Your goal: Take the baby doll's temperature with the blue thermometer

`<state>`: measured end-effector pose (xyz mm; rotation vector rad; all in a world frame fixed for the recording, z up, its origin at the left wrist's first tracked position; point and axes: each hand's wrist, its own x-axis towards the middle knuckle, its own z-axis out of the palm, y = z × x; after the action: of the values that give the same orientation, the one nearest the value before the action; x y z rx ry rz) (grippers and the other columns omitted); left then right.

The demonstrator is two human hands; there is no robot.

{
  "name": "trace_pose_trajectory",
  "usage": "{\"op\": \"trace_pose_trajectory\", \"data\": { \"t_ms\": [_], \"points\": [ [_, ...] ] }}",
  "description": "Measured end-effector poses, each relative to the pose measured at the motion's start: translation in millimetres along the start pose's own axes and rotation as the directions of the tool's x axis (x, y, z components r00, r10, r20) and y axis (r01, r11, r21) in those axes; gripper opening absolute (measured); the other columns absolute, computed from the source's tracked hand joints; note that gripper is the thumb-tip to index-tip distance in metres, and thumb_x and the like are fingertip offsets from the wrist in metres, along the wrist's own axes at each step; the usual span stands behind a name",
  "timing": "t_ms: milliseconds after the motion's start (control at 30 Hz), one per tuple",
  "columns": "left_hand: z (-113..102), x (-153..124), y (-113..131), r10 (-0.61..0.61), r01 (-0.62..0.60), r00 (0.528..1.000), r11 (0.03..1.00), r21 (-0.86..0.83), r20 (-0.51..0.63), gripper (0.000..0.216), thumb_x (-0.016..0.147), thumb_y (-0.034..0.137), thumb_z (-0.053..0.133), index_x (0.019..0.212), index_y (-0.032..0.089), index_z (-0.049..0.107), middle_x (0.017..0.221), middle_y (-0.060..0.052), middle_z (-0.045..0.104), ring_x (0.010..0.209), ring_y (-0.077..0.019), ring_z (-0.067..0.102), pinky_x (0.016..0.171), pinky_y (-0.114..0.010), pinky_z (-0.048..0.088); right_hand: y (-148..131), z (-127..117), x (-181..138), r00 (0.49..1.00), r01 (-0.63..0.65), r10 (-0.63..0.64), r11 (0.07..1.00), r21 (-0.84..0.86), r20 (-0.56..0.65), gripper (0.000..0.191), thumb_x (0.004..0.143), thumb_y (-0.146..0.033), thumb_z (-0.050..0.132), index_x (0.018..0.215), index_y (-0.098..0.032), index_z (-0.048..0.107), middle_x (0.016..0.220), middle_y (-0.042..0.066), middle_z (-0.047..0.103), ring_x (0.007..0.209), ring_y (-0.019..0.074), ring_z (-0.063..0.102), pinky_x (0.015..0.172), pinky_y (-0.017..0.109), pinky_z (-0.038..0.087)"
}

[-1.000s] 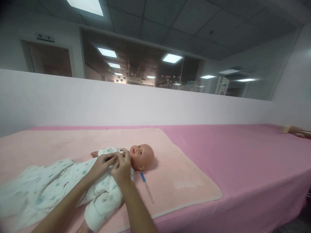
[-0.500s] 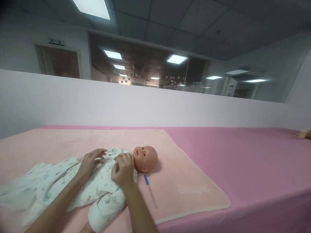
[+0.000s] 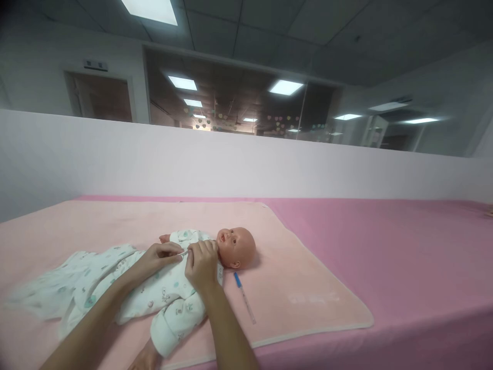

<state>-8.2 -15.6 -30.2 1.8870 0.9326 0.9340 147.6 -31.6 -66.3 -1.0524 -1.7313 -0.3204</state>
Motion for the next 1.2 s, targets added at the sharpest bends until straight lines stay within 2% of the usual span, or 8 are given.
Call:
{"op": "trace_pose_trajectory", "data": {
  "t_ms": [167, 333, 500, 733, 867, 1067, 1200],
  "points": [
    [0, 0, -2, -0.022, 0.024, 1.0, 0.995, -0.098, 0.022, 0.022, 0.066, 0.033, 0.063, 0.081, 0.017, 0.068, 0.087, -0.006, 0.062, 0.086, -0.0206, 0.052, 0.077, -0.03, 0.04, -1, -1, -1, 1.0, 0.0, 0.0, 1.0, 0.004, -0.014, 0.013, 0.076, -0.011, 0.041, 0.074, -0.018, 0.052, 0.07, 0.002, 0.053, 0.072, 0.0154, 0.045, 0.073, 0.031, 0.031],
    [1, -4, 8, -0.014, 0.018, 0.996, 0.998, -0.054, 0.088, 0.025, 0.072, 0.039, 0.056, 0.081, 0.017, 0.063, 0.076, -0.003, 0.058, 0.075, -0.0166, 0.05, 0.069, -0.027, 0.039, -3, -6, 0, 0.999, 0.003, -0.003, 1.0, 0.016, 0.033, 0.007, 0.072, -0.014, 0.046, 0.075, -0.018, 0.052, 0.073, 0.002, 0.053, 0.075, 0.0163, 0.045, 0.074, 0.032, 0.031],
    [4, -4, 8, 0.005, -0.006, 0.998, 1.0, 0.005, 0.055, 0.029, 0.075, 0.045, 0.049, 0.078, 0.017, 0.057, 0.069, 0.001, 0.05, 0.067, -0.0135, 0.045, 0.061, -0.023, 0.037, -6, -8, 2, 0.995, 0.023, -0.025, 1.0, 0.018, 0.098, 0.012, 0.069, -0.017, 0.049, 0.081, -0.018, 0.053, 0.077, 0.003, 0.053, 0.079, 0.0174, 0.045, 0.074, 0.032, 0.031],
    [6, -3, 3, 0.038, -0.04, 0.999, 0.997, 0.06, 0.031, 0.026, 0.077, 0.044, 0.045, 0.074, 0.019, 0.051, 0.06, 0.005, 0.038, 0.056, -0.0102, 0.033, 0.051, -0.021, 0.029, -3, -3, 0, 0.996, 0.004, -0.002, 1.0, -0.019, 0.093, 0.006, 0.071, -0.017, 0.049, 0.076, -0.018, 0.051, 0.074, 0.002, 0.053, 0.076, 0.0165, 0.043, 0.072, 0.03, 0.031],
    [6, -1, 1, 0.057, -0.059, 0.998, 0.994, 0.093, 0.028, 0.027, 0.077, 0.043, 0.045, 0.076, 0.018, 0.053, 0.06, 0.004, 0.04, 0.056, -0.0109, 0.034, 0.051, -0.021, 0.029, -2, -1, 0, 0.997, 0.0, 0.002, 1.0, -0.029, 0.073, 0.001, 0.071, -0.017, 0.049, 0.071, -0.018, 0.049, 0.069, 0.001, 0.051, 0.072, 0.0161, 0.042, 0.069, 0.03, 0.031],
    [0, -2, 5, 0.047, -0.053, 0.996, 0.996, 0.077, 0.078, 0.026, 0.07, 0.038, 0.055, 0.087, 0.018, 0.059, 0.066, 0.001, 0.048, 0.063, -0.0131, 0.042, 0.056, -0.022, 0.034, -2, -1, 0, 0.999, -0.021, 0.022, 1.0, -0.019, 0.041, 0.002, 0.071, -0.016, 0.049, 0.069, -0.018, 0.048, 0.069, 0.001, 0.051, 0.071, 0.0155, 0.043, 0.069, 0.029, 0.032],
    [1, -3, 4, 0.025, -0.027, 0.999, 0.996, 0.089, 0.027, 0.029, 0.07, 0.039, 0.055, 0.088, 0.018, 0.062, 0.06, 0.003, 0.042, 0.059, -0.0123, 0.038, 0.054, -0.022, 0.031, -2, -1, 1, 0.999, -0.026, 0.026, 1.0, -0.014, 0.041, 0.004, 0.071, -0.016, 0.049, 0.068, -0.018, 0.047, 0.068, 0.001, 0.051, 0.071, 0.0152, 0.043, 0.069, 0.029, 0.032]
  ]
}}
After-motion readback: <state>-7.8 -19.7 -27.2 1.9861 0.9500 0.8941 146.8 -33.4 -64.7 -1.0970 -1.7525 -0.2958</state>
